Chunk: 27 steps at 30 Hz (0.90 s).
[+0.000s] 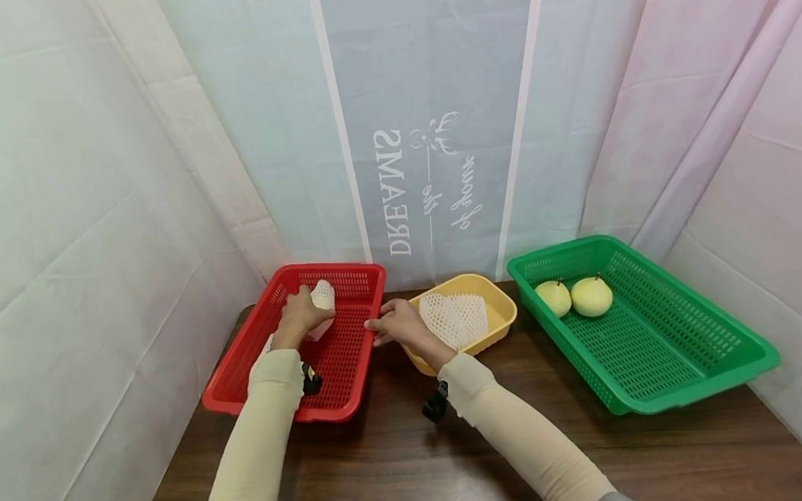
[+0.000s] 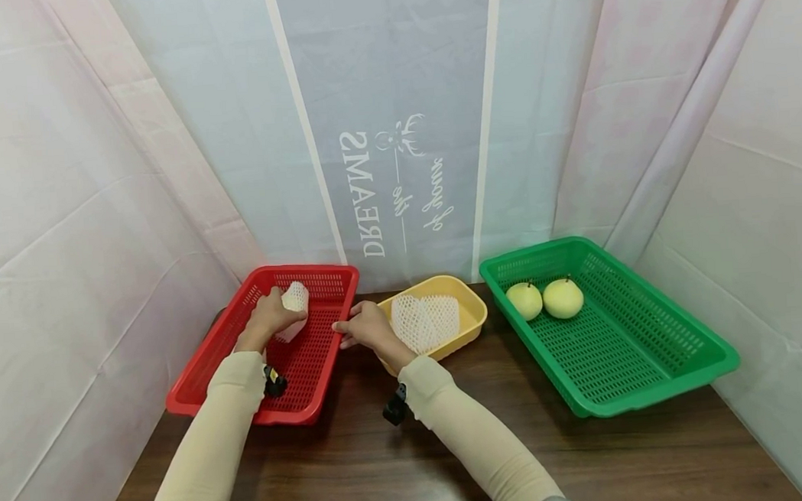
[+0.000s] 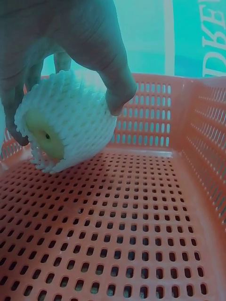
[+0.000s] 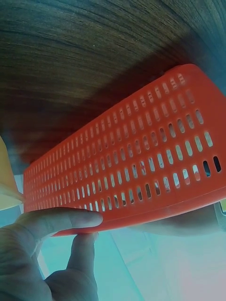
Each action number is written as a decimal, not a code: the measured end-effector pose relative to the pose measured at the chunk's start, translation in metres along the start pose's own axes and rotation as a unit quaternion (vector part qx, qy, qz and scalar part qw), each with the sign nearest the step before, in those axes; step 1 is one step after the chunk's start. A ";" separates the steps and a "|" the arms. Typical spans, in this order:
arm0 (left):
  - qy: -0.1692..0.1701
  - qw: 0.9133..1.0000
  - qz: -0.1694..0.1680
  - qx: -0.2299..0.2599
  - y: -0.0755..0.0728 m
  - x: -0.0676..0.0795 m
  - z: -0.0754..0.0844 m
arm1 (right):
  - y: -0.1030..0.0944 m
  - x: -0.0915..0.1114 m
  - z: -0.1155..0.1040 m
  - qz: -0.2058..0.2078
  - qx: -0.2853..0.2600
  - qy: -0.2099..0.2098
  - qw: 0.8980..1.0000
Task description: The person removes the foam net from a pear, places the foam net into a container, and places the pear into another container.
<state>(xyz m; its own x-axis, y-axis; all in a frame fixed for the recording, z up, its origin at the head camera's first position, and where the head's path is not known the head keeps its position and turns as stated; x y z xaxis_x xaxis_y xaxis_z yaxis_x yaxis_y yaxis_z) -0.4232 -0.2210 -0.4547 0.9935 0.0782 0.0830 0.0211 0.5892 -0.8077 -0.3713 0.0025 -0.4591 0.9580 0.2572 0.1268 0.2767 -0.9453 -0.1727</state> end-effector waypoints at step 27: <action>0.038 0.999 0.023 0.018 -0.014 0.014 0.020 | -0.001 -0.006 0.004 -0.005 -0.008 -0.020 1.000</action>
<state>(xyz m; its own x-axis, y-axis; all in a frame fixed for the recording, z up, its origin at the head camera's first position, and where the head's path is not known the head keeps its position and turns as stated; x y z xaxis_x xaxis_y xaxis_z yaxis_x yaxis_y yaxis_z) -0.4115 -0.2123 -0.4305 0.9990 0.0453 -0.0006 -0.0283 0.6147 -0.7883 -0.3769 0.0025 -0.4636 0.9577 0.2735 0.0892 0.2846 -0.9460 -0.1553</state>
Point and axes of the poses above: each hand's wrist, its own x-axis away from the middle knuckle, its own y-axis out of the palm, z = x × y, the point moved 6 cm from there along -x, towards the middle knuckle, and after that the axes turned 3 degrees about x, right-handed, at the moved point
